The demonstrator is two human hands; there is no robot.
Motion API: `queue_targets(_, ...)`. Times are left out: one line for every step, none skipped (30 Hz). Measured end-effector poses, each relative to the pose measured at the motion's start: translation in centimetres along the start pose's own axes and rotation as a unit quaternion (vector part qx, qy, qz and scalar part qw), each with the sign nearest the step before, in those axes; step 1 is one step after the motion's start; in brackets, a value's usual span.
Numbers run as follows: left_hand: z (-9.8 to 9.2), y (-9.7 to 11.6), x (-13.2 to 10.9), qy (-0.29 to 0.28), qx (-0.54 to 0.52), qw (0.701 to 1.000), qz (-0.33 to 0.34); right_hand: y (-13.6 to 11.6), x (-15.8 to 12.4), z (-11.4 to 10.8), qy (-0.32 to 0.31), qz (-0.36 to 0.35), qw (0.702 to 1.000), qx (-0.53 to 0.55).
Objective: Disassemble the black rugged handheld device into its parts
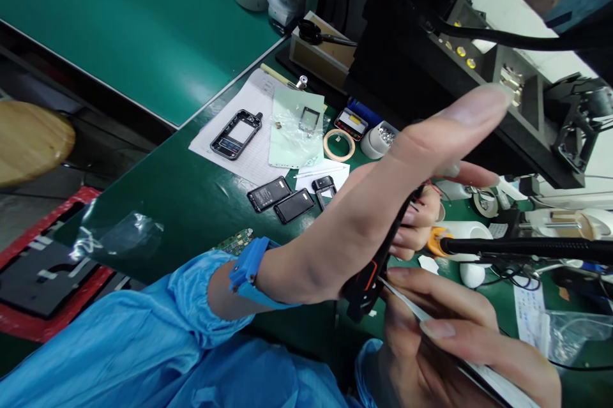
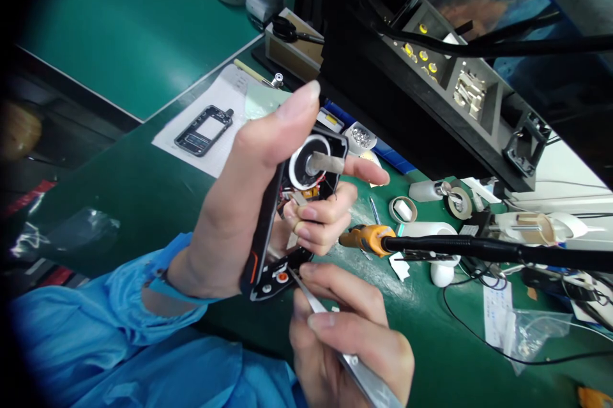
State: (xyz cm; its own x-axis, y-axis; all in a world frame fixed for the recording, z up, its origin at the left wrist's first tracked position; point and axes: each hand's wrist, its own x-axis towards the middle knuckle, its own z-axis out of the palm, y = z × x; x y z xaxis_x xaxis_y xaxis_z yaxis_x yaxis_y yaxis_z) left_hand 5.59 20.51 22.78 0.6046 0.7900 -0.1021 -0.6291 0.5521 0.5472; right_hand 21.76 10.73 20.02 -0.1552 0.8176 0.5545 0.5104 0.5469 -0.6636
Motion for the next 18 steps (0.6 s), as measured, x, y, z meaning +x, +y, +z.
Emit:
queue_targets(0.0, 0.1, -0.2, 0.001, 0.011, 1.000, 0.002, 0.1, 0.2, -0.1, -0.020, -0.016, 1.000, -0.004)
queue_targets(0.0, 0.1, -0.4, 0.003, 0.023, 1.000, 0.003, 0.1, 0.4, -0.1, -0.030, -0.024, 0.999, -0.002)
queue_targets(0.1, 0.2, -0.5, 0.005, 0.031, 0.999, 0.002, 0.0, 0.5, 0.1, -0.025, -0.018, 0.999, 0.008)
queue_targets(0.1, 0.2, -0.6, 0.006, 0.036, 0.999, 0.002, -0.1, 0.5, 0.4, 0.000, -0.008, 1.000, 0.023)
queue_targets(0.1, 0.2, -0.7, 0.003, 0.040, 0.999, 0.000, -0.2, 0.4, 0.7, 0.027, 0.004, 0.999, 0.039)
queue_targets(0.1, 0.2, -0.8, 0.000, 0.045, 0.999, 0.001, -0.3, 0.3, 1.1, 0.051, 0.015, 0.997, 0.050)
queue_targets(0.2, 0.2, -0.8, -0.001, 0.049, 0.999, 0.003, -0.5, 0.1, 1.5, 0.069, 0.022, 0.996, 0.056)
queue_targets(0.2, 0.3, -0.9, 0.000, 0.052, 0.999, 0.006, -0.6, -0.1, 1.8, 0.072, 0.030, 0.995, 0.057)
queue_targets(0.2, 0.3, -0.9, 0.005, 0.053, 0.999, 0.008, -0.7, -0.2, 2.1, 0.073, 0.030, 0.995, 0.057)
queue_targets(0.1, 0.3, -0.9, 0.009, 0.053, 0.999, 0.008, -0.8, -0.4, 2.3, 0.076, 0.032, 0.995, 0.056)
queue_targets(0.1, 0.3, -0.9, 0.010, 0.052, 0.999, 0.007, -0.8, -0.5, 2.3, 0.076, 0.034, 0.995, 0.054)
queue_targets(0.0, 0.2, -0.8, 0.009, 0.048, 0.999, 0.003, -0.8, -0.5, 2.4, 0.077, 0.035, 0.995, 0.052)
queue_targets(0.0, 0.2, -0.7, 0.001, 0.042, 0.999, -0.003, -0.7, -0.6, 2.3, 0.078, 0.036, 0.995, 0.051)
queue_targets(-0.1, 0.2, -0.5, -0.006, 0.033, 0.999, -0.011, -0.7, -0.6, 2.3, 0.078, 0.036, 0.995, 0.049)
queue_targets(-0.1, 0.1, -0.4, -0.012, 0.022, 1.000, -0.016, -0.7, -0.6, 2.3, 0.079, 0.036, 0.995, 0.048)
queue_targets(-0.1, 0.1, -0.2, -0.018, 0.011, 1.000, -0.018, -0.6, -0.7, 2.2, 0.081, 0.037, 0.995, 0.047)
queue_targets(-0.1, 0.2, -0.1, -0.022, 0.002, 1.000, -0.018, -0.6, -0.7, 2.2, 0.081, 0.038, 0.995, 0.047)
queue_targets(-0.1, 0.2, -0.1, -0.024, 0.000, 1.000, -0.017, -0.6, -0.7, 2.2, 0.080, 0.038, 0.995, 0.048)
